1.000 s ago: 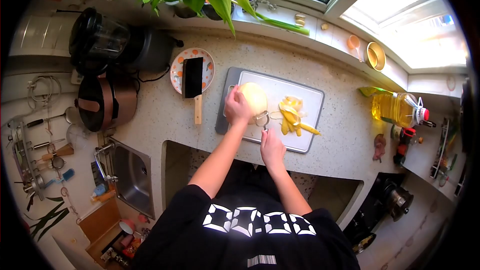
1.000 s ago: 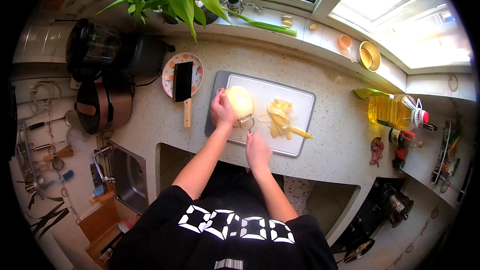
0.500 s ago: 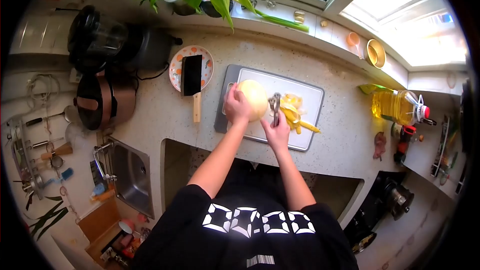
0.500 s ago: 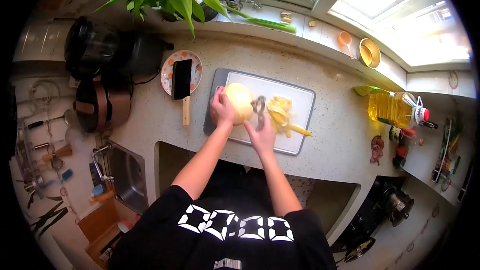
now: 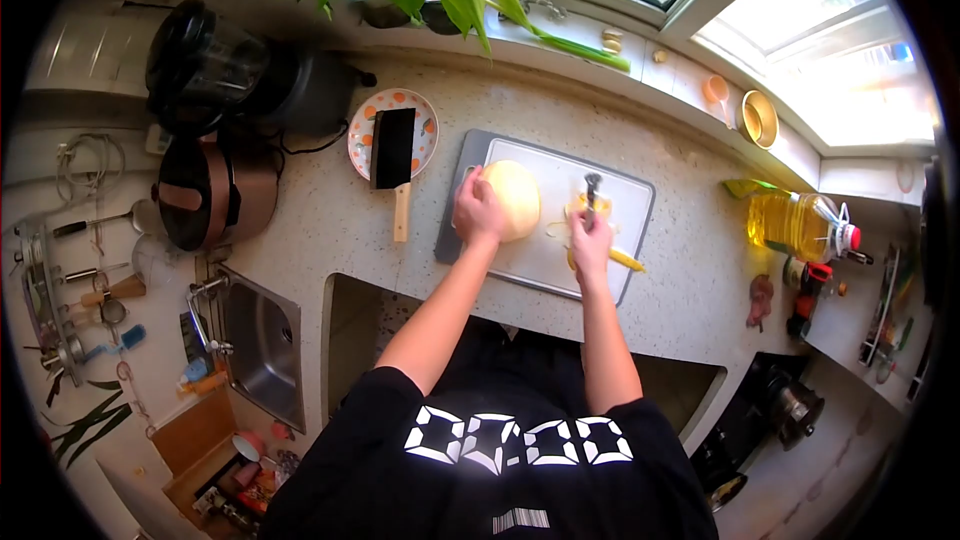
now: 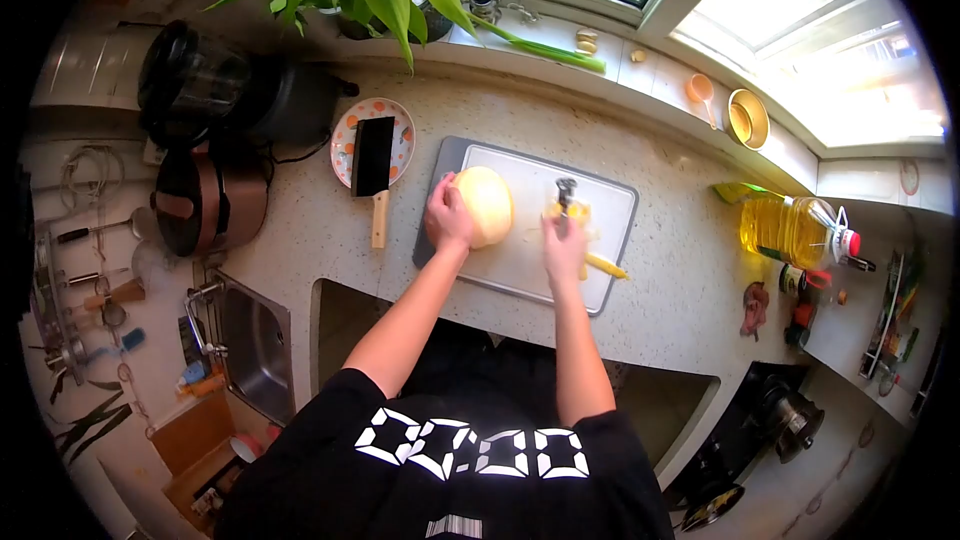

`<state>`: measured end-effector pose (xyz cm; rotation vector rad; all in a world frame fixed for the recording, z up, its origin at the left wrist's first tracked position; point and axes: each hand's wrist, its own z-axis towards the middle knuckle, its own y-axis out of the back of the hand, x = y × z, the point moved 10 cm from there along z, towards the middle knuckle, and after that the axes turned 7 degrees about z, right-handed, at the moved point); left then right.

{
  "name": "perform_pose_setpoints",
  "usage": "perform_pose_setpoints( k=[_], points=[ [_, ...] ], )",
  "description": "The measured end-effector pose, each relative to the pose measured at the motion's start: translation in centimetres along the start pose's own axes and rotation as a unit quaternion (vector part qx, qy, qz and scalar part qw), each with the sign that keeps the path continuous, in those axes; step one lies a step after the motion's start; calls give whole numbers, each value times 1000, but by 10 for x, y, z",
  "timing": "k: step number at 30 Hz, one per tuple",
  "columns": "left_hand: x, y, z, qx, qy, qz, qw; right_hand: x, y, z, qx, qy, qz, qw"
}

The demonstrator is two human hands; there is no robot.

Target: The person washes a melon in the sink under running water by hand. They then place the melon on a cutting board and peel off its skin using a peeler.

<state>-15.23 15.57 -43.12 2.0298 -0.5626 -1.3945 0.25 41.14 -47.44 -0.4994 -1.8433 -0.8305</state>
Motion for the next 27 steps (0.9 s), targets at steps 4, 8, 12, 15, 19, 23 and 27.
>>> perform_pose_setpoints(
  k=[4,8,12,15,19,23,27],
  points=[
    [-1,0,-2,11,15,-2,1000,29,55,-24,-11,-29,-251,967],
    [-12,1,-8,-2,-15,2,1000,62,22,-33,43,37,-201,978],
    [-14,-3,-11,-18,-70,-26,997,114,-42,-28,125,71,-199,969],
    [-15,-4,-9,-11,-109,-46,993,129,-73,-10,184,71,-311,930],
    [-13,-8,-7,-12,-137,-54,989,131,-80,-11,198,97,-377,899],
    [-19,-2,-13,-33,-144,-55,988,129,-68,-31,178,88,-359,912],
    [-17,0,-11,-30,-109,-86,990,113,-62,-54,165,95,-339,921]
  ],
)
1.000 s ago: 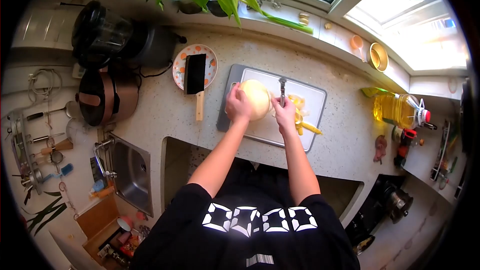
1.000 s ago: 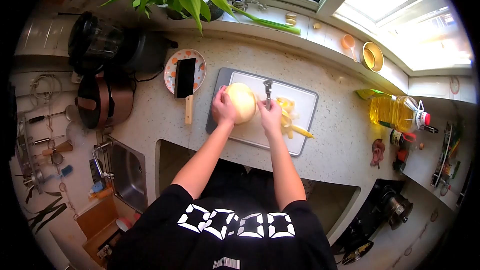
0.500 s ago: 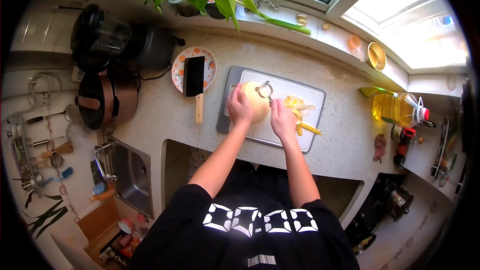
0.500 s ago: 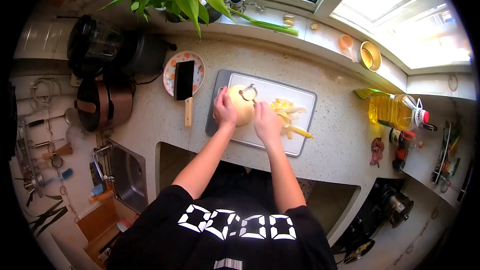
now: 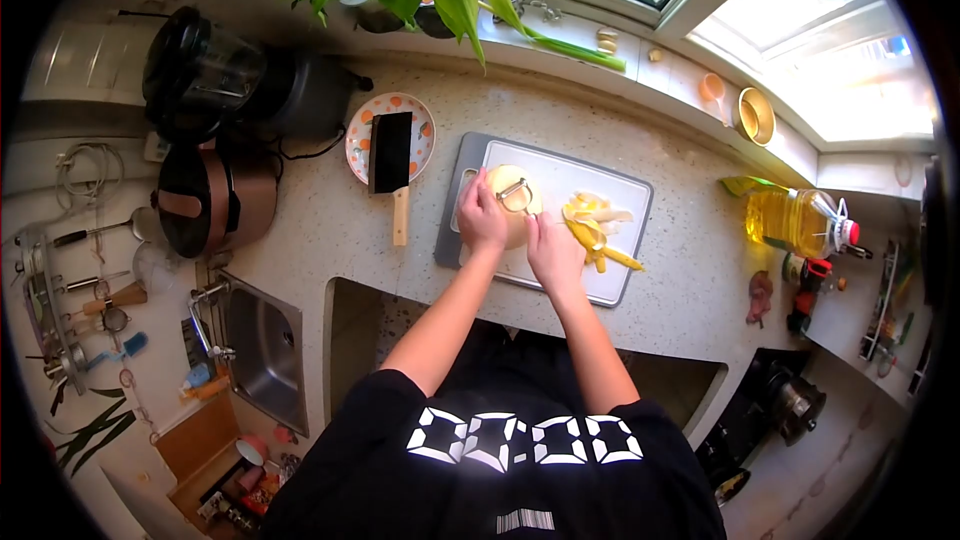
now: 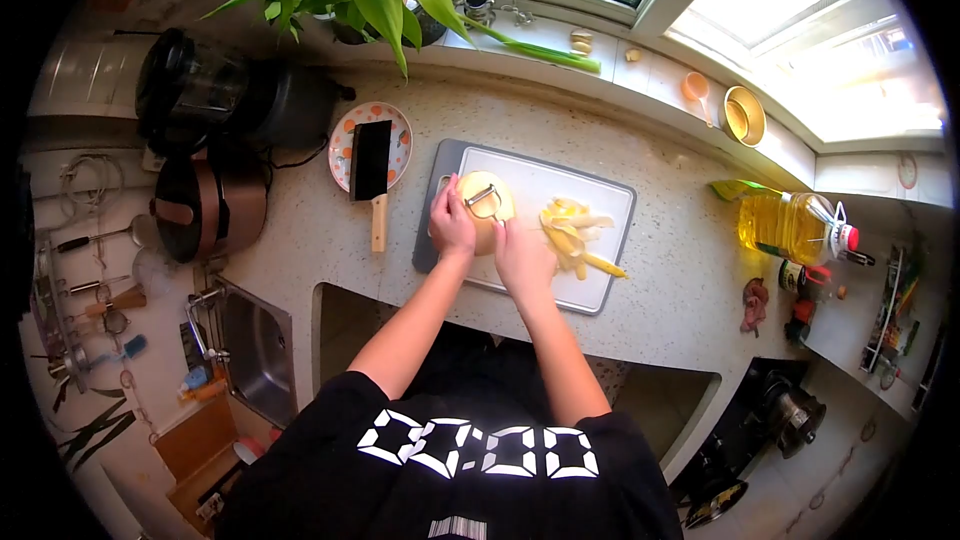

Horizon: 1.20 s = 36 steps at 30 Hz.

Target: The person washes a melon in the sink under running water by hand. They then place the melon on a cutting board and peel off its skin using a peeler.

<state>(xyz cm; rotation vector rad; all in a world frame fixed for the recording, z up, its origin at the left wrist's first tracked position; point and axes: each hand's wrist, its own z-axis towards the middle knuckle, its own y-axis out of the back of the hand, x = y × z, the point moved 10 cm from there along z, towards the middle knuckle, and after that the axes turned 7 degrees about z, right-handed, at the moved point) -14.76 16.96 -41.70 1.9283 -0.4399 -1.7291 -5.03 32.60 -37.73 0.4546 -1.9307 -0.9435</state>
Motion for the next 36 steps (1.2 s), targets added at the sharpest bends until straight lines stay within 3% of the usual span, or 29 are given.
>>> perform_pose_setpoints(
  k=[9,25,36],
  points=[
    [5,-4,-2,4,-23,-10,1000,-8,3,-36,-98,33,100,990],
    [17,-20,6,96,26,-16,995,-33,-12,-52,-80,-4,119,990],
    [-3,-11,0,63,0,30,998,-50,-29,-67,-78,-15,167,983]
  ],
)
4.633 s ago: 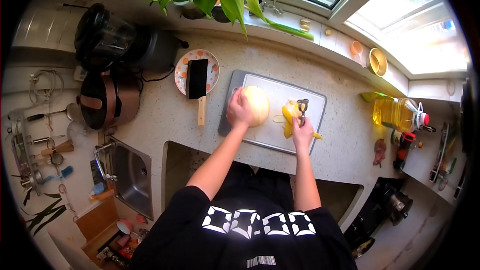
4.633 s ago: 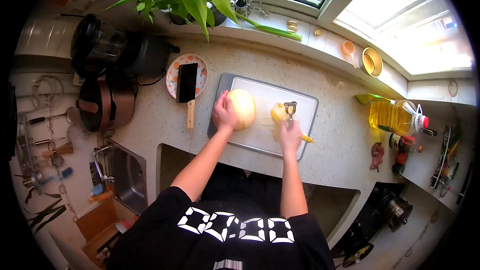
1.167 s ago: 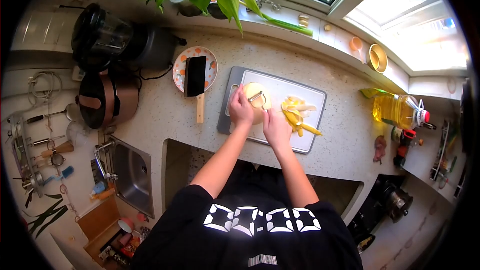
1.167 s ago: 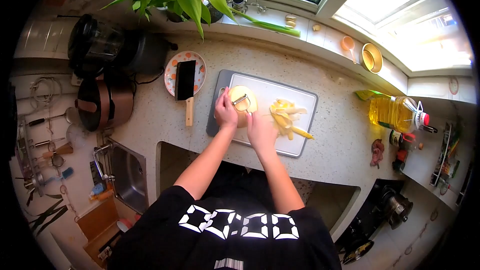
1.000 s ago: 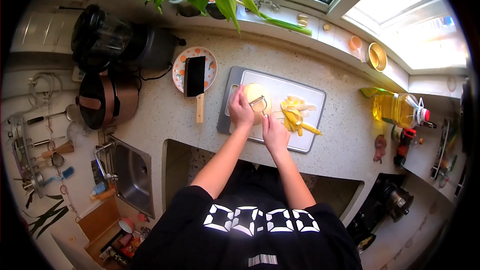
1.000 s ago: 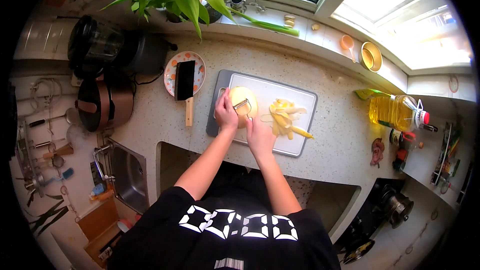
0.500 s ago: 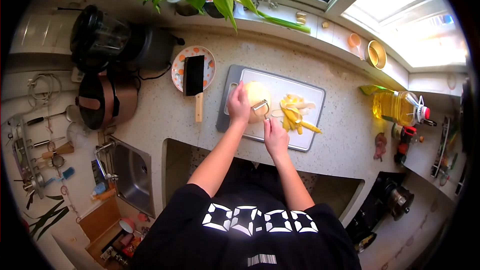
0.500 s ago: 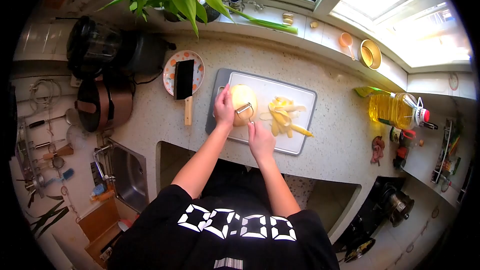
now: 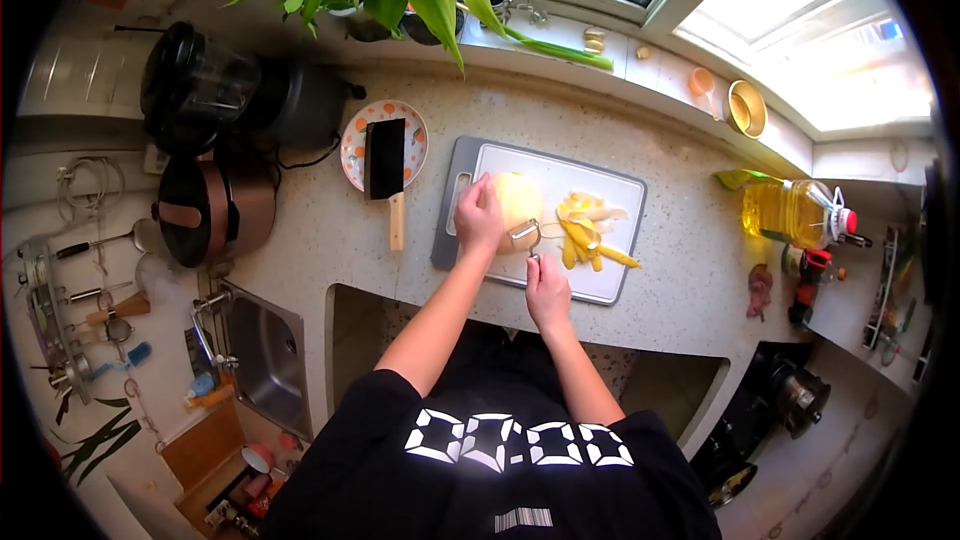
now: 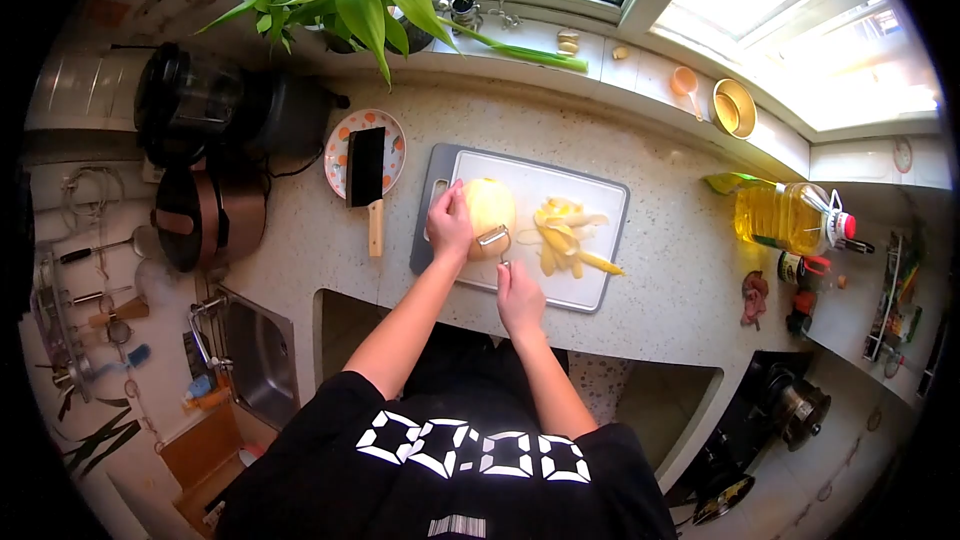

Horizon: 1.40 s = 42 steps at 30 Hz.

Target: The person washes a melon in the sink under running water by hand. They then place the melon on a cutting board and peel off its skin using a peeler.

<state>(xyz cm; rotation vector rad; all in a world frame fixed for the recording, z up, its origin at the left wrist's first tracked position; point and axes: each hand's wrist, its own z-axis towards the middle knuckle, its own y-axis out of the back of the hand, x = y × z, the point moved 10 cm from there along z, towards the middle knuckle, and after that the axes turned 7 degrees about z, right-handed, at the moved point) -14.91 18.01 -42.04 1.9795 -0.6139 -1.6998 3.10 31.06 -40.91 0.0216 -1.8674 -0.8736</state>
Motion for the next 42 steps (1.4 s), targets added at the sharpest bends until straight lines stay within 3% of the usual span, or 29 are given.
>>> perform_pose_setpoints(
  k=[4,7,12,14,16,17,21,25,28,34,36,39,42],
  points=[
    [2,0,3,-14,-2,6,1000,-15,-5,-11,4,-8,-14,1000],
    [15,-6,7,40,130,27,990,-41,-18,-28,30,-26,-52,998],
    [21,-9,9,28,180,0,983,-77,-30,-55,59,-75,-40,995],
    [28,-6,8,23,193,-9,981,-82,-10,-53,-4,-65,35,997],
    [25,-5,5,13,204,-11,979,-80,8,-40,-9,-97,82,992],
    [24,-6,4,7,198,-21,980,-75,14,-31,-23,-128,168,977],
    [25,-5,1,-9,195,-54,979,-33,7,27,-32,-126,263,956],
    [21,0,0,10,216,-34,976,-24,-25,72,-8,-40,270,962],
    [15,4,-1,1,205,-79,975,-38,-28,71,-24,-153,397,905],
    [15,5,-1,-1,180,-96,979,-80,-43,70,-65,-224,482,845],
    [19,3,0,5,179,-106,978,-87,-40,66,-80,-239,491,834],
    [21,2,0,9,179,-110,978,-94,11,66,-167,-126,321,924],
    [19,4,1,7,176,-92,980,-127,56,55,-139,-183,196,953]
  ],
)
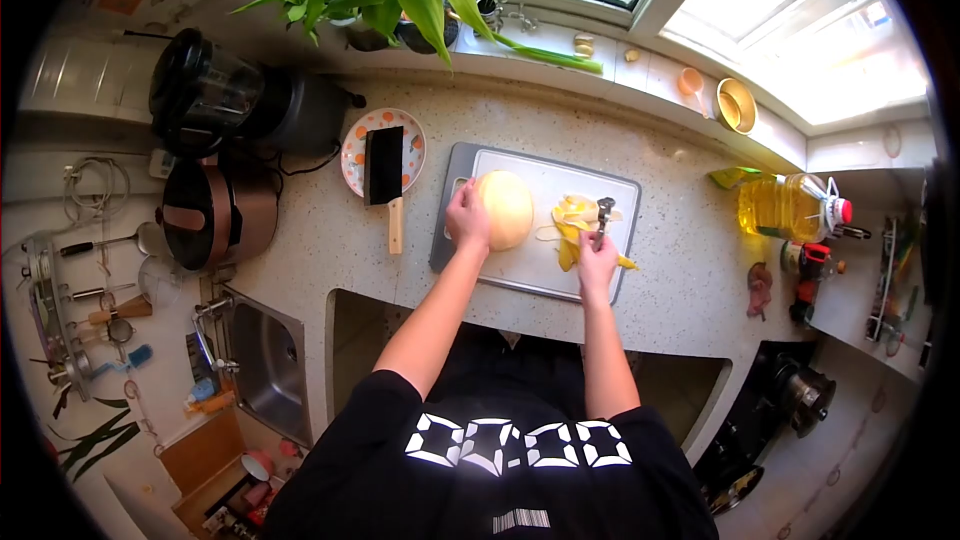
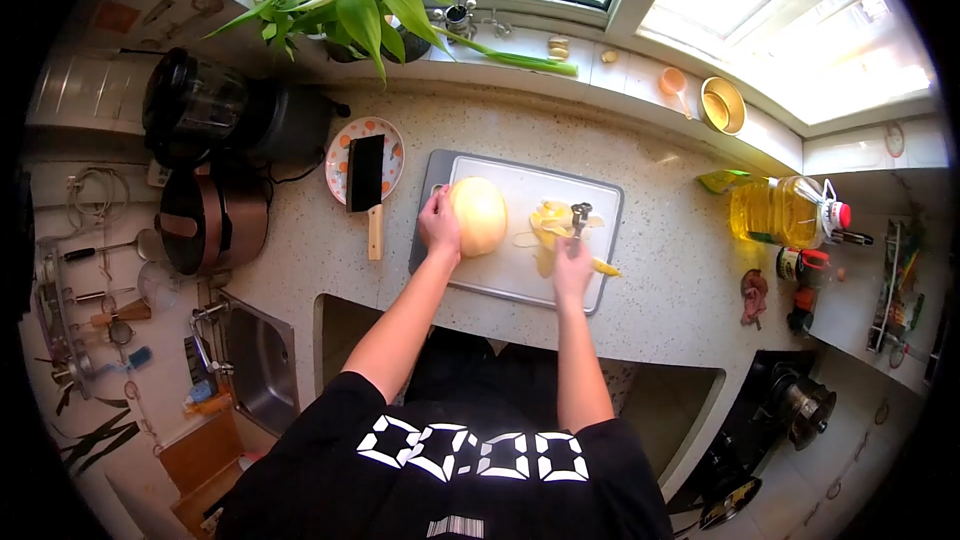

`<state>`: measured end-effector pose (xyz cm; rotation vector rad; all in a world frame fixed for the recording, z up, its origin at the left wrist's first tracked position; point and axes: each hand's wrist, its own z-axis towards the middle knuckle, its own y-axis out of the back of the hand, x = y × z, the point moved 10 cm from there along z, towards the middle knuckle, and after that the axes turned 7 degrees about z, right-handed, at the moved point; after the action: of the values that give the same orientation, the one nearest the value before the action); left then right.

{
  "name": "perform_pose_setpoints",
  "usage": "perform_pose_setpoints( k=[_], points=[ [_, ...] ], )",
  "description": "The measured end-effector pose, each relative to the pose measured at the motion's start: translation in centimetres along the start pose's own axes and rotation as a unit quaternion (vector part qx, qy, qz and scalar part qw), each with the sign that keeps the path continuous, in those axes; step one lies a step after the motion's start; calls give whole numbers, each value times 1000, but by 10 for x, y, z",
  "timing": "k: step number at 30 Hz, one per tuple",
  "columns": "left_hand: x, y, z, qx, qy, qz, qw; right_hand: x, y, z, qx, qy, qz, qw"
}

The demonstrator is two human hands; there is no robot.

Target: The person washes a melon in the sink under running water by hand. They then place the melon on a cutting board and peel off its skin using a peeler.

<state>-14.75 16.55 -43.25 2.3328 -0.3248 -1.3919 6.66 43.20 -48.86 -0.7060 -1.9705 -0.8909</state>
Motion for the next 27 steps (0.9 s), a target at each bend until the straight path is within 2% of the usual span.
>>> perform_pose_setpoints(
  k=[3,6,7,10,13,16,20,23,26,27],
  points=[
    [0,0,-2,2,1,11,1000,35,38,-1,-84,173,-147,970],
    [9,-4,6,-19,-44,-26,999,44,50,-5,-19,71,-158,985],
    [15,-6,9,-29,-68,-45,996,53,50,-9,-10,76,-169,983],
    [-37,14,-23,-78,-253,187,946,57,52,-14,-14,143,-116,983],
    [-48,-1,-45,-5,-290,305,907,49,50,-18,8,141,-106,984],
    [-46,-14,-64,-38,-278,325,903,37,38,-16,60,118,-120,984],
    [-41,-19,-61,-48,-322,267,907,35,23,-12,102,83,-127,983],
    [-35,-11,-37,28,-343,185,921,41,16,-9,116,71,-91,986],
    [-47,4,-35,-59,-404,321,854,32,2,-3,152,74,-21,985],
    [-49,5,-32,-46,-401,306,862,31,-4,-2,164,76,-10,983]
  ],
)
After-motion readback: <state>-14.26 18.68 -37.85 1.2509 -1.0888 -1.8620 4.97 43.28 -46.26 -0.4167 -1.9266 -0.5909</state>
